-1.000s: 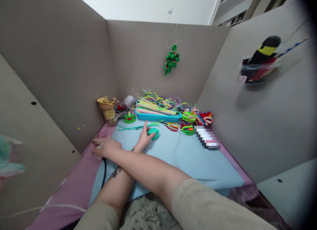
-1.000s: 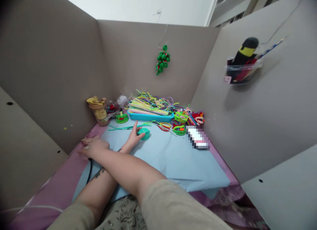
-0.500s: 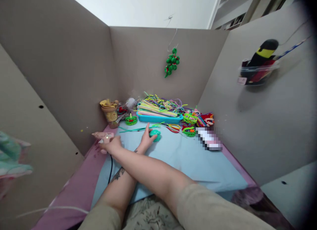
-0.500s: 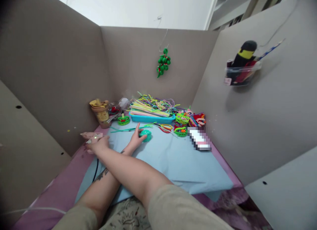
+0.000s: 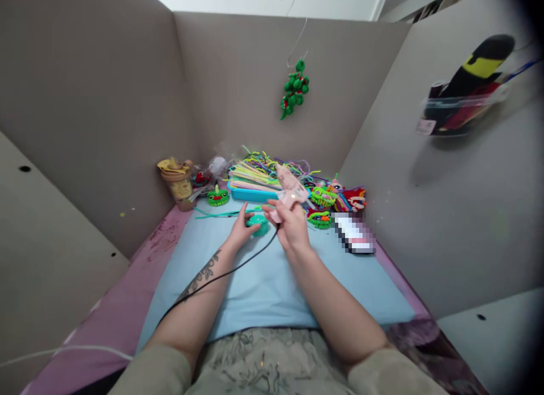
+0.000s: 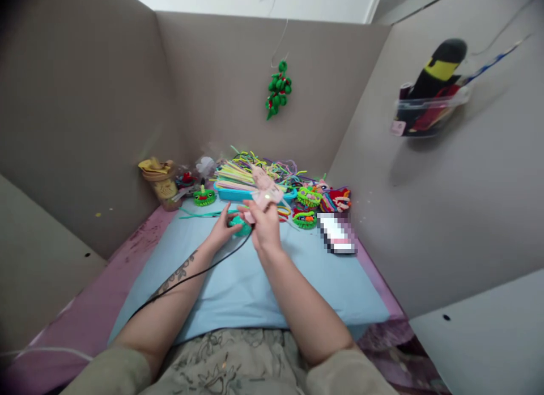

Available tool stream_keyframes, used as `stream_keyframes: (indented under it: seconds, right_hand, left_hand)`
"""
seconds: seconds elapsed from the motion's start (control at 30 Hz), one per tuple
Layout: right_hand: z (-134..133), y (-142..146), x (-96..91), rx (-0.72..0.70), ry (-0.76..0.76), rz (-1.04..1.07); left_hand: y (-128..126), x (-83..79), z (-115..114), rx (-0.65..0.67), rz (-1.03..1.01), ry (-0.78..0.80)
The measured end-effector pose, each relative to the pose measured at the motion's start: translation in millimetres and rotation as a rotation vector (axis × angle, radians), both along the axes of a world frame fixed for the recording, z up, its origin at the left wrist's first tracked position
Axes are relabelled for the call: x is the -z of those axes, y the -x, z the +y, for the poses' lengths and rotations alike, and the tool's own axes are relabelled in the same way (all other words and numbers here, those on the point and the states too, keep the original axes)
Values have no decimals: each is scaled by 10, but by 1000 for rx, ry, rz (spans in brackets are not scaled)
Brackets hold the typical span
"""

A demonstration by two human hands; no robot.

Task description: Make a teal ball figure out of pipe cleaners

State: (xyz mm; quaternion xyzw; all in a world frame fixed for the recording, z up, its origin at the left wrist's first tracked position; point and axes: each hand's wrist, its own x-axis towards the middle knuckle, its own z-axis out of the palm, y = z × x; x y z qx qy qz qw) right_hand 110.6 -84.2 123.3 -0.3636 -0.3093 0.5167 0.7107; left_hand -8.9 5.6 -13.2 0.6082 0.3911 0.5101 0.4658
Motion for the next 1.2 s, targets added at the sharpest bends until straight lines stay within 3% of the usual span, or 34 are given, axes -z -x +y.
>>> stream_keyframes:
  seconds: [0.07, 0.17, 0.3, 0.63, 0.87, 1.2]
  right_hand:
    - [27, -278, 282, 103, 60, -73]
    - [75, -496, 648, 146, 87, -163]
    - [68, -536, 875, 36, 105, -312]
    - [-88, -588, 895, -279, 290, -534]
    - [-148, -570, 917, -220, 311, -659]
    - [-101, -597, 1005, -207, 255, -649]
  left_hand:
    - [26, 22, -20, -26, 6, 27]
    - [55, 30, -34, -35, 26, 3]
    - [63, -12, -46, -7, 37, -14]
    - [25, -4, -43, -34, -37, 49]
    - [26, -12, -54, -30, -15, 56]
    - [52, -25, -58, -19, 5, 56]
